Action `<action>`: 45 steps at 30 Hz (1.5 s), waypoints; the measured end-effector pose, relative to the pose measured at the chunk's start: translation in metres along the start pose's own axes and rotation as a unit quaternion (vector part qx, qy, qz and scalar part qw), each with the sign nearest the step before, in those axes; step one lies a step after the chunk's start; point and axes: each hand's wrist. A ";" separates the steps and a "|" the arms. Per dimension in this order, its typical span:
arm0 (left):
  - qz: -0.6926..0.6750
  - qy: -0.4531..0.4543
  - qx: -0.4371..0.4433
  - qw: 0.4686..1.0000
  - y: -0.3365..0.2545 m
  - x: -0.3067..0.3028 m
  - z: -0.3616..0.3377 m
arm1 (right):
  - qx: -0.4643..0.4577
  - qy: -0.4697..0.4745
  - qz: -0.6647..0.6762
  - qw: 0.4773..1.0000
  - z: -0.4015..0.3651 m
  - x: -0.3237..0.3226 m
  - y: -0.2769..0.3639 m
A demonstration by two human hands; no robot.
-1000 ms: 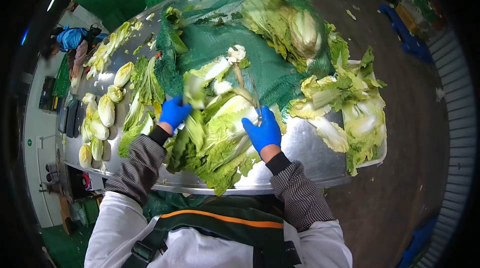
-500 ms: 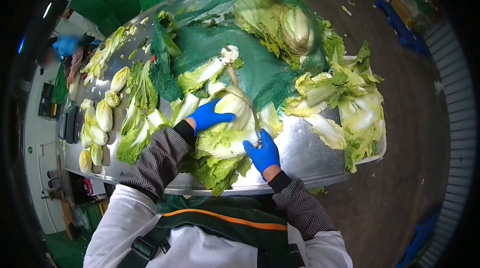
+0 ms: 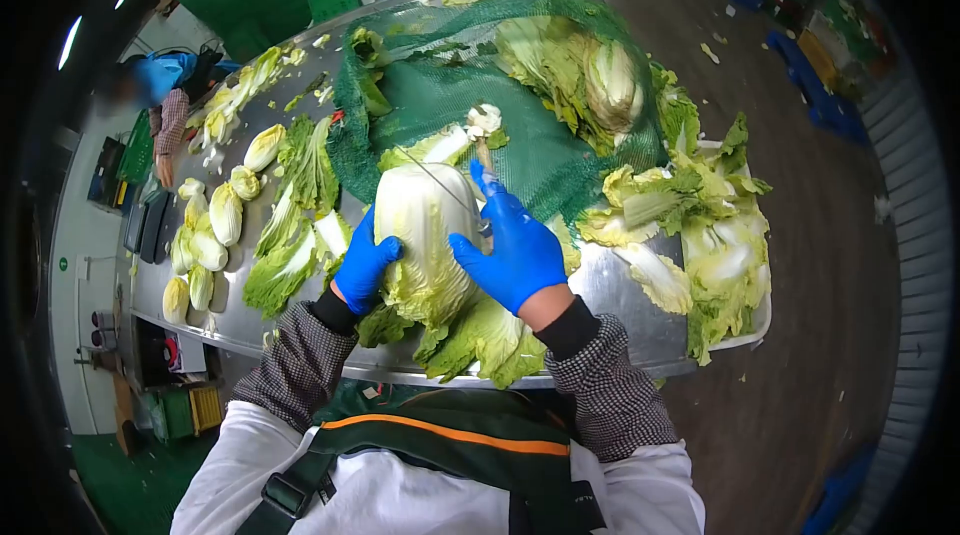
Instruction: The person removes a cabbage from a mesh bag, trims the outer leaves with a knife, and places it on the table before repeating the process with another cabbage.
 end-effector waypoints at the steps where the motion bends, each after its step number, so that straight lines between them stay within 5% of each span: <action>1: 0.011 -0.009 0.013 1.000 0.001 0.001 -0.003 | -0.008 -0.006 -0.003 1.000 0.001 0.007 0.000; 7: 0.031 -0.024 -0.036 0.999 0.024 -0.023 -0.022 | 0.052 -0.012 -0.026 0.998 -0.005 0.021 -0.014; 10: -0.317 -0.044 -0.190 0.928 0.017 -0.016 -0.041 | 0.170 0.038 0.088 0.981 0.011 0.037 -0.090; 11: -0.338 -0.047 -0.191 0.920 0.019 -0.021 -0.044 | 0.131 0.012 0.060 0.989 0.010 0.040 -0.113; 14: -0.461 0.001 -0.190 0.867 0.018 -0.019 -0.041 | 0.090 0.088 -0.004 0.992 -0.007 0.019 -0.051; 15: -0.477 0.015 -0.192 0.858 0.017 -0.014 -0.040 | 0.071 0.113 0.107 0.985 -0.012 0.014 -0.030; 17: -0.385 -0.031 -0.194 0.902 0.015 -0.005 -0.034 | 0.144 0.166 0.176 0.960 -0.018 0.012 -0.008; 19: -0.293 -0.029 -0.195 0.935 0.017 -0.012 -0.027 | 0.095 0.109 0.159 0.977 -0.025 0.023 -0.015; 22: 0.011 0.009 0.013 1.000 0.025 -0.009 -0.017 | 0.095 0.113 0.178 0.973 -0.032 0.031 -0.020; 25: -0.142 -0.030 -0.085 0.986 0.037 -0.009 -0.025 | -0.003 0.037 0.154 0.987 -0.039 0.043 -0.021; 28: -0.323 -0.067 -0.208 0.921 0.040 -0.015 -0.034 | 0.099 0.068 -0.151 0.981 -0.036 0.032 -0.023; 30: -0.436 0.017 -0.232 0.869 0.031 -0.018 -0.037 | 0.155 0.040 -0.084 0.983 -0.027 0.043 -0.063; 32: -0.281 -0.063 -0.159 0.944 0.042 -0.020 -0.031 | 0.073 -0.008 -0.094 0.993 -0.032 0.045 -0.062; 34: -0.059 -0.068 0.003 0.996 0.036 -0.007 -0.026 | 0.073 0.096 -0.018 0.993 -0.033 0.027 -0.022; 35: -0.025 -0.079 0.028 0.996 0.040 -0.005 -0.023 | 0.032 0.080 0.049 0.995 -0.036 0.027 -0.008; 36: 0.008 -0.090 0.052 0.995 0.044 -0.002 -0.021 | 0.058 0.119 0.019 0.991 -0.037 0.025 0.004; 38: 0.071 -0.098 0.098 0.988 0.047 0.004 -0.020 | 0.011 0.055 -0.032 0.998 -0.039 0.035 0.003; 42: 0.238 -0.097 0.172 0.951 0.045 0.006 -0.019 | 0.068 0.094 -0.087 0.989 -0.037 0.029 0.013; 45: 0.251 -0.089 0.129 0.955 0.037 0.009 -0.021 | 0.083 0.085 -0.111 0.987 -0.038 0.031 0.011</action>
Point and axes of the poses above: each hand's wrist, its own z-axis towards the middle knuckle, its own x-axis out of the palm, y = z × x, and after that the axes turned 11 degrees about -z, right-handed
